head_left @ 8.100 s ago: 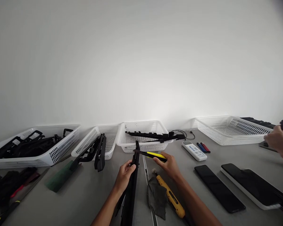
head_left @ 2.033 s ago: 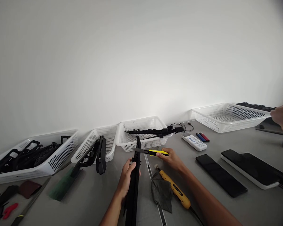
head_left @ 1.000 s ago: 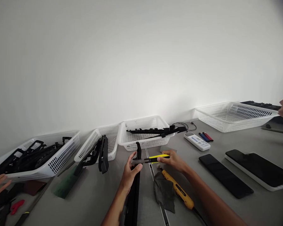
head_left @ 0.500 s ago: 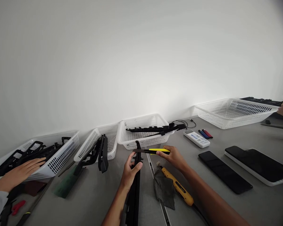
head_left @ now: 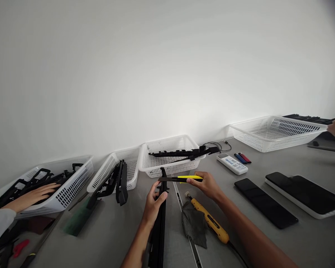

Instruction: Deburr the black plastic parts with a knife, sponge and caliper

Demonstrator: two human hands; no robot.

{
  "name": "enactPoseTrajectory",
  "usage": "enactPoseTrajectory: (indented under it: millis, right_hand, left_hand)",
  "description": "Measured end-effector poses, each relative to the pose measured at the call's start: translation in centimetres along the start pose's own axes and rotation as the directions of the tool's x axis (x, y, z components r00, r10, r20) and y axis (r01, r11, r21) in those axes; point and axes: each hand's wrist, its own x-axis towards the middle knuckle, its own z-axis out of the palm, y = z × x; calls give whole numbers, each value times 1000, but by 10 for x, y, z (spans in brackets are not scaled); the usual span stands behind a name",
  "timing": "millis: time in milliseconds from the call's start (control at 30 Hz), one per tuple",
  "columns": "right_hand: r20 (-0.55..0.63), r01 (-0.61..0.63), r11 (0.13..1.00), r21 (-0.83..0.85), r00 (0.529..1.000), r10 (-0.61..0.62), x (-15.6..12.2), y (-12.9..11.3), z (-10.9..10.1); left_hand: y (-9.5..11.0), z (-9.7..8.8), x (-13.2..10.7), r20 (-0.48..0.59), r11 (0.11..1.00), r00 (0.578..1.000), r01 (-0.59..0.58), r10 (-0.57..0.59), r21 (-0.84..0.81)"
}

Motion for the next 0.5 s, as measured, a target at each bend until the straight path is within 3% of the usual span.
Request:
enactPoseTrajectory:
  millis: [167,400,500]
  right_hand:
    - [-111,-2,998,-61,994,-5,1,1,0]
    - [-131,-6,999,-41,991,0,1,-1,-6]
    - [-69,-25,999,-21,997,23,1,0,-6]
  left_hand:
    - [1,1,0,38,998,999,-3,5,-59]
    - [3,1,-2,66,997,998,-8,13,-78]
    - [3,1,-2,49,993,999,-1,7,-116]
